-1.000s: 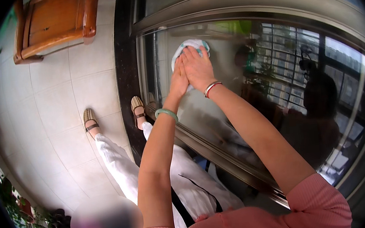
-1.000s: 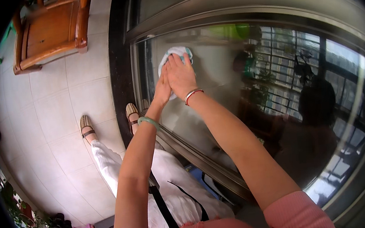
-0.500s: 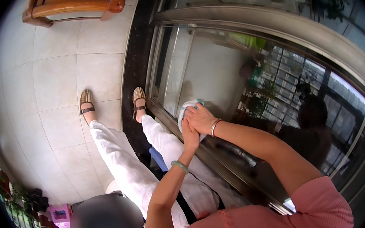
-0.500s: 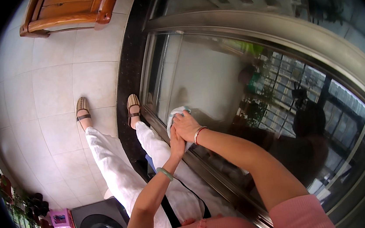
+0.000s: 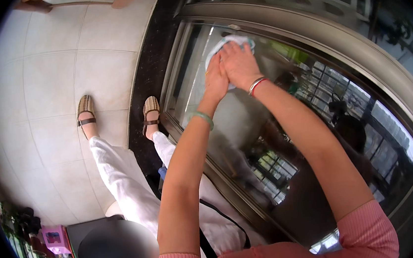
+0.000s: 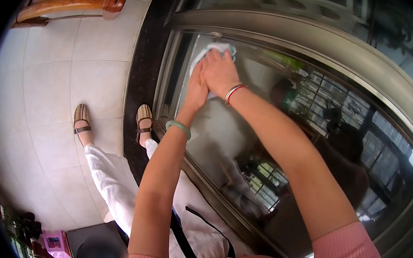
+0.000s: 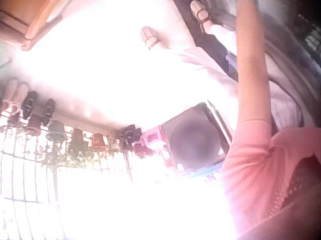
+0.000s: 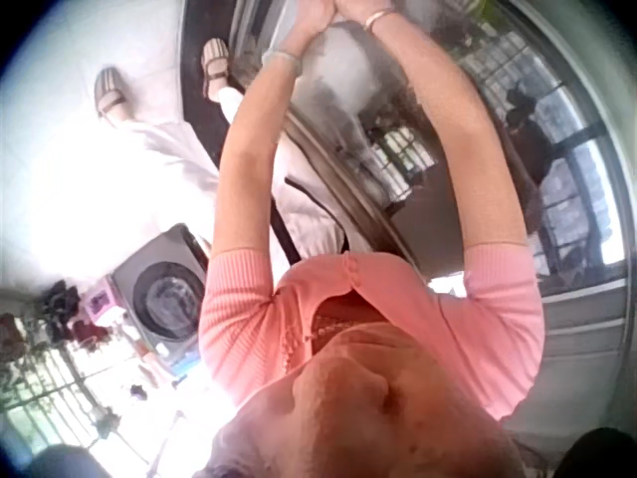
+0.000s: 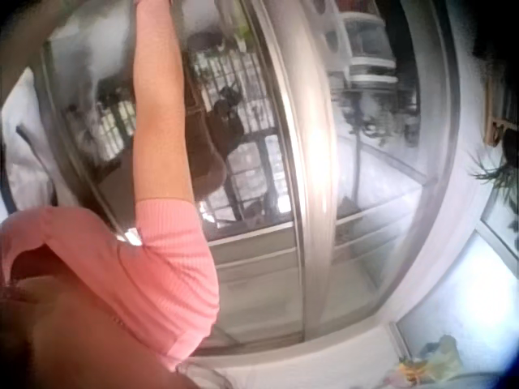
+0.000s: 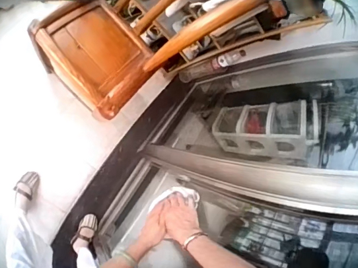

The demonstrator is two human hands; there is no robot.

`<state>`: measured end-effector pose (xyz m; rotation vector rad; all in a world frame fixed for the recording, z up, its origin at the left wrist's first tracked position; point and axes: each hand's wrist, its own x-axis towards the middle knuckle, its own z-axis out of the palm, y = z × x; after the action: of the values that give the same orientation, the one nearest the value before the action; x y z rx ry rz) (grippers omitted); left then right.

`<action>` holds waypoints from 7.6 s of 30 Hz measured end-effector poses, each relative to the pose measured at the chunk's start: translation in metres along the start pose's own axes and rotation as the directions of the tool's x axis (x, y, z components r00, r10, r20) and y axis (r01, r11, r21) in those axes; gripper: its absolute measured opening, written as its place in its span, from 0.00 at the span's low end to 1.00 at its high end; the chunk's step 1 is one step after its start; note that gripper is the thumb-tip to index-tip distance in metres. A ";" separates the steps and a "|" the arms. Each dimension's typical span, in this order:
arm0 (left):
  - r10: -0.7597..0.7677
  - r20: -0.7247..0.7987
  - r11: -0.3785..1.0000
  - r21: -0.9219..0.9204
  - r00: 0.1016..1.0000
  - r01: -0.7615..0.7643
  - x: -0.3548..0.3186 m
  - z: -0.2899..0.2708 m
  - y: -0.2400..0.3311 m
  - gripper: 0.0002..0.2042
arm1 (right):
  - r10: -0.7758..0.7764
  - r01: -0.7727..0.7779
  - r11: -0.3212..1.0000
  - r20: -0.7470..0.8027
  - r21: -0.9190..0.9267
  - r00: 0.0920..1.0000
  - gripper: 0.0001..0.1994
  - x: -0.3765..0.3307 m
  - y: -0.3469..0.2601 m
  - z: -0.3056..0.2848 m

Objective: The person wipes a large glass sliding door with a cloth, moving systematically across the surface. They then rinse the cloth in a green bucket of water, wring it out, and resume wiping the glass. The task involves cleaning the window surface using a wet cloth.

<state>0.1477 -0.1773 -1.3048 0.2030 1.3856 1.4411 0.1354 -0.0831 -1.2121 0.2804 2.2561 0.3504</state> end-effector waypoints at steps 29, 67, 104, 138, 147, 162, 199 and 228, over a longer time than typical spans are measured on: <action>-0.261 -0.026 0.965 -0.033 0.965 0.260 0.017 -0.061 -0.144 0.26 | -0.199 0.183 0.977 0.166 0.107 0.966 0.16 0.090 -0.095 0.117; -0.396 -0.026 0.898 0.201 0.918 0.392 -0.009 -0.126 -0.221 0.24 | -0.179 0.171 0.984 0.187 0.058 0.966 0.17 0.107 -0.186 0.179; -0.262 -0.144 0.958 0.077 0.954 0.275 -0.036 -0.114 -0.200 0.27 | -0.319 0.293 0.943 0.186 0.155 0.929 0.15 0.076 -0.214 0.191; -0.521 -0.236 0.834 0.063 0.821 0.548 -0.128 -0.152 -0.273 0.30 | -0.417 0.334 0.892 0.267 0.304 0.869 0.19 0.039 -0.308 0.215; -0.613 -0.138 0.789 -0.039 0.778 0.614 -0.223 -0.096 -0.210 0.34 | -0.506 0.352 0.835 0.339 0.423 0.793 0.19 -0.051 -0.262 0.125; -0.551 0.050 0.797 -0.264 0.833 0.543 -0.253 -0.053 -0.039 0.39 | -0.637 0.464 0.751 0.327 0.470 0.698 0.14 -0.118 -0.160 0.038; -0.535 -0.200 0.843 -0.070 0.821 0.533 -0.153 -0.065 -0.134 0.31 | -0.114 0.115 0.993 0.230 0.013 0.966 0.17 0.144 -0.126 0.142; -0.396 -0.246 0.917 -0.052 0.885 0.396 -0.136 -0.076 -0.111 0.29 | -0.142 0.150 0.988 0.208 -0.025 0.968 0.19 0.135 -0.093 0.126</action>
<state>0.2094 -0.3541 -1.3458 -0.2651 1.5259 1.1481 0.1365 -0.1084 -1.4171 0.1219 2.0488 0.2760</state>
